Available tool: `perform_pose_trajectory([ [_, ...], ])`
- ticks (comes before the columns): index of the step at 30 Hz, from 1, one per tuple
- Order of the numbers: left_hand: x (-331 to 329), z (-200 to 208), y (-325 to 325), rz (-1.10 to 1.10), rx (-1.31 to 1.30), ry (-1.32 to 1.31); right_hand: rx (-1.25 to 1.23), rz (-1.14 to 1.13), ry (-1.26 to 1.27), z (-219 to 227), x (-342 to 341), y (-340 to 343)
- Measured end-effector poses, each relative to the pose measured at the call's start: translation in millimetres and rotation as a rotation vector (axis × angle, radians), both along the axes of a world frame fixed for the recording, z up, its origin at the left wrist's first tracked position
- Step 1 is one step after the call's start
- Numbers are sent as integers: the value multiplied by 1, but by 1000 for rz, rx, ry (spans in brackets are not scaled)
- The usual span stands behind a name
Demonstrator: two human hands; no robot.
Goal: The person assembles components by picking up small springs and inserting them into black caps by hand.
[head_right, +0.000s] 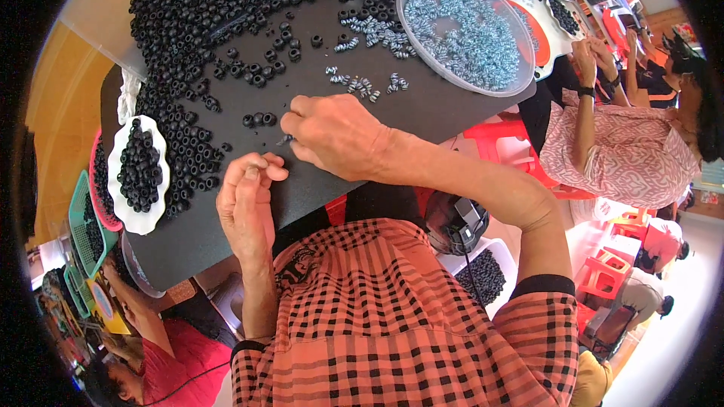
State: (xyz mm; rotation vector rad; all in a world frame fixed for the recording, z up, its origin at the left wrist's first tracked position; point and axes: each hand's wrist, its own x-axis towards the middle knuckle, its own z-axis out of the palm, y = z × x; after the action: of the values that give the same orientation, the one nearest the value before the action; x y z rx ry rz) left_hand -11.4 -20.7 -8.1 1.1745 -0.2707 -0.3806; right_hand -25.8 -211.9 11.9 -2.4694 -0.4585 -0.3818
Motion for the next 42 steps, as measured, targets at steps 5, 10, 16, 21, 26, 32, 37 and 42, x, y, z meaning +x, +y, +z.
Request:
perform_pose_trajectory([
  [5,0,0,0,11,63,-24,-113,-66,69,4,-1,0],
  [10,0,0,0,12,48,-32,-13,-75,26,-3,-4,0],
  [16,0,0,0,5,-16,21,204,41,-84,-16,-11,6],
  [21,2,3,2,4,-74,56,365,-54,-31,-14,-14,6],
  [26,5,6,8,54,-113,26,409,-40,27,-13,-14,2],
  [32,12,15,27,143,-87,-45,317,2,-41,-14,-4,10],
  [37,12,15,32,180,-47,-55,41,9,-67,-9,5,17],
  [42,18,17,39,234,93,-163,-144,-14,7,-6,5,16],
])
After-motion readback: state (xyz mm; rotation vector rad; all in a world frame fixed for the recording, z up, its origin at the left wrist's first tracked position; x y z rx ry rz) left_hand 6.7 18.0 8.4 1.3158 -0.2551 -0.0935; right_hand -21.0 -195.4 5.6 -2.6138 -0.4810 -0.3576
